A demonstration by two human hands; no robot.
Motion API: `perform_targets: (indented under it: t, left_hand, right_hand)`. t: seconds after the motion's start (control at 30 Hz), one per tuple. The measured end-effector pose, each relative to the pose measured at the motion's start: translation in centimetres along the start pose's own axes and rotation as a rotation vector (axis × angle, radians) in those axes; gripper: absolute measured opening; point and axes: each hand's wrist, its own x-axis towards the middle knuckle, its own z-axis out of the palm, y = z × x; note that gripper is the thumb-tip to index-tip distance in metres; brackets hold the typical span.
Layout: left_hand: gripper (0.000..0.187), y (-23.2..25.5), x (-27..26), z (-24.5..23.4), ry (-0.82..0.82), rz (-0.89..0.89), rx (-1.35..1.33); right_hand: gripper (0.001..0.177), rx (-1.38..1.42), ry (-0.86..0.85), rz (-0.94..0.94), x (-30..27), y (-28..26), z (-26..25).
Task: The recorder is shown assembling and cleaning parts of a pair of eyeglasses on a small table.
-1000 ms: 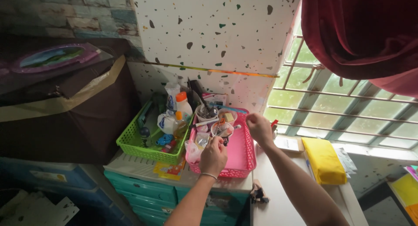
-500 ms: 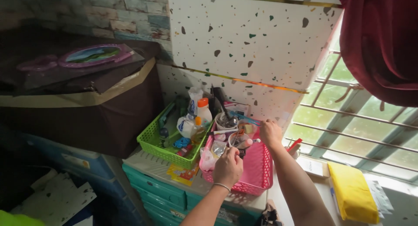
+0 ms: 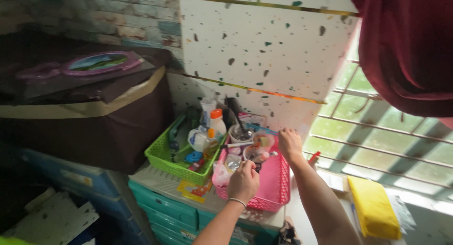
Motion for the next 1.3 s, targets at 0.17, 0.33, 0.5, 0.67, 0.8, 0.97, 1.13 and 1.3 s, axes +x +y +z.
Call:
perform_targets:
  t: [0.17, 0.33, 0.5, 0.67, 0.8, 0.97, 1.13, 1.3]
  left_hand:
    - [0.012, -0.3, 0.2, 0.3, 0.005, 0.021, -0.006]
    - [0.013, -0.2, -0.1, -0.3, -0.011, 0.01, -0.031]
    - [0.013, -0.6, -0.4, -0.1, 0.001, 0.034, -0.024]
    - [0.014, 0.7, -0.5, -1.2, -0.016, 0.0, -0.056]
    - [0.02, 0.7, -0.9, -0.6, 0.06, 0.174, -0.182]
    - [0.024, 4.1, -3.6, 2.5, -0.154, 0.095, -0.557]
    - [0.025, 4.3, -5.8, 4.0, -0.297, 0.009, -0.631]
    - [0.026, 3.9, -7.8, 4.4, -0.616, -0.171, -0.613]
  right_hand:
    - [0.015, -0.079, 0.107, -0.093, -0.4, 1.2, -3.6]
    - [0.016, 0.019, 0.1, 0.043, -2.9, 0.4, -8.4]
    - [0.029, 0.748, -0.063, 0.462, -8.3, 0.9, -8.8]
    - [0.026, 1.056, -0.063, 0.437, -15.8, 0.3, -8.6]
    - [0.021, 1.25, -0.13, 0.557, -20.5, -1.2, -10.7]
    - [0.021, 1.362, -0.173, 0.601, -23.9, -2.6, -11.6]
    - [0.021, 1.374, -0.178, 0.616, -26.6, -1.7, -12.5]
    - [0.04, 1.499, -0.04, 0.625, -26.5, 0.2, -15.1]
